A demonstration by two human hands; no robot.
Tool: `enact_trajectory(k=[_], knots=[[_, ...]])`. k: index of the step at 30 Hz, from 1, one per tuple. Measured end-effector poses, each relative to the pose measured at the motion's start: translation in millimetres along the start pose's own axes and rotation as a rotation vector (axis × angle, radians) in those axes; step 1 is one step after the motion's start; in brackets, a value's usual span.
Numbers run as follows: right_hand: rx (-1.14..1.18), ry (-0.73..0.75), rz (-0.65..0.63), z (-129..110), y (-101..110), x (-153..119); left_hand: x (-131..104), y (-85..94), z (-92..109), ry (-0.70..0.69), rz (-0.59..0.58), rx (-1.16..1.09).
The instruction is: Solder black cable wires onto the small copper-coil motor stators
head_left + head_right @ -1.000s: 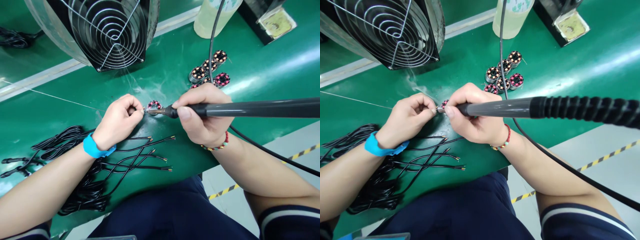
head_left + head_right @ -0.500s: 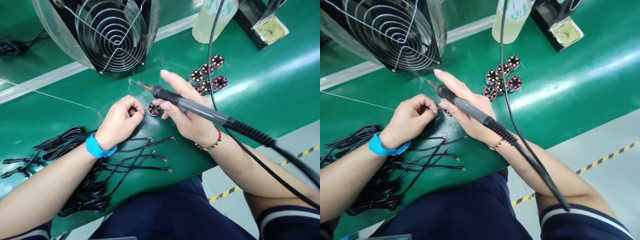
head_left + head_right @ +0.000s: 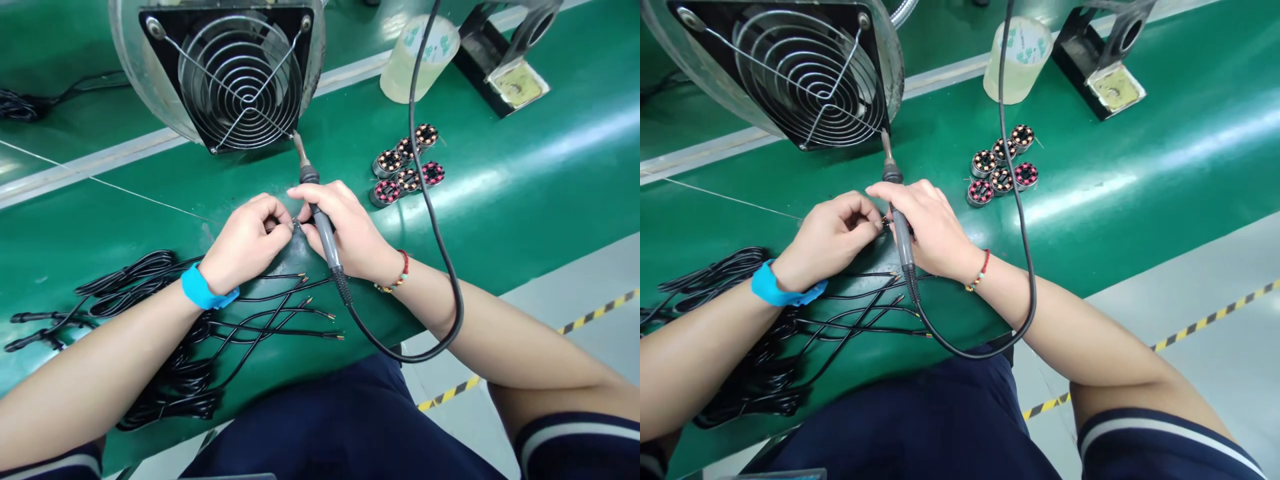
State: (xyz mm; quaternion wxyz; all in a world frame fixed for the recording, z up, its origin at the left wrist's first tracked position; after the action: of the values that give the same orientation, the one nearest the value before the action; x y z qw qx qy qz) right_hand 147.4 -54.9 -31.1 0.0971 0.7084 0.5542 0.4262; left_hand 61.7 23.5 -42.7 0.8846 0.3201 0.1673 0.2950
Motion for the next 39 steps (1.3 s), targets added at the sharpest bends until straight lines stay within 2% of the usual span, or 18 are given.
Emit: enact_trajectory(k=[7, 17, 26, 31, 36, 39], knots=[[0.000, -0.044, 0.011, 3.1, -0.1, 1.7, -1.9, 3.7, 0.9, -0.027, 0.006, -0.039], [0.137, -0.087, 0.014, 8.7, -3.0, 1.9, -2.8, 4.6, 0.9, -0.060, 0.009, -0.050], [0.109, -0.053, 0.038, 1.7, 0.3, 2.9, -3.4, 3.1, 5.8, -0.118, -0.045, -0.031], [0.085, -0.113, 0.020, 2.4, 4.2, 1.9, -5.1, 4.2, -0.1, -0.039, -0.073, -0.003], [0.001, -0.126, -0.052, 2.3, -1.0, 1.8, -4.8, 2.5, 3.1, -0.064, -0.165, 0.090], [-0.015, -0.104, -0.045, -0.7, -2.1, 1.1, -1.6, 2.1, -7.1, 0.053, -0.192, -0.048]])
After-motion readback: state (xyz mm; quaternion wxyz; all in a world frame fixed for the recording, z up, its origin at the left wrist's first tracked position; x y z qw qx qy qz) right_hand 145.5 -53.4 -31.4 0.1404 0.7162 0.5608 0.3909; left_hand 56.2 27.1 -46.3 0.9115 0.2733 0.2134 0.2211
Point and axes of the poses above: each hand's wrist, its own x-axis towards the middle knuckle, its own y-axis out of the back of the hand, z = x × y, the point moved 8 cm from there along x, towards the middle knuckle, and after that the axes turned 1 degree about y, right-handed, at the moved point
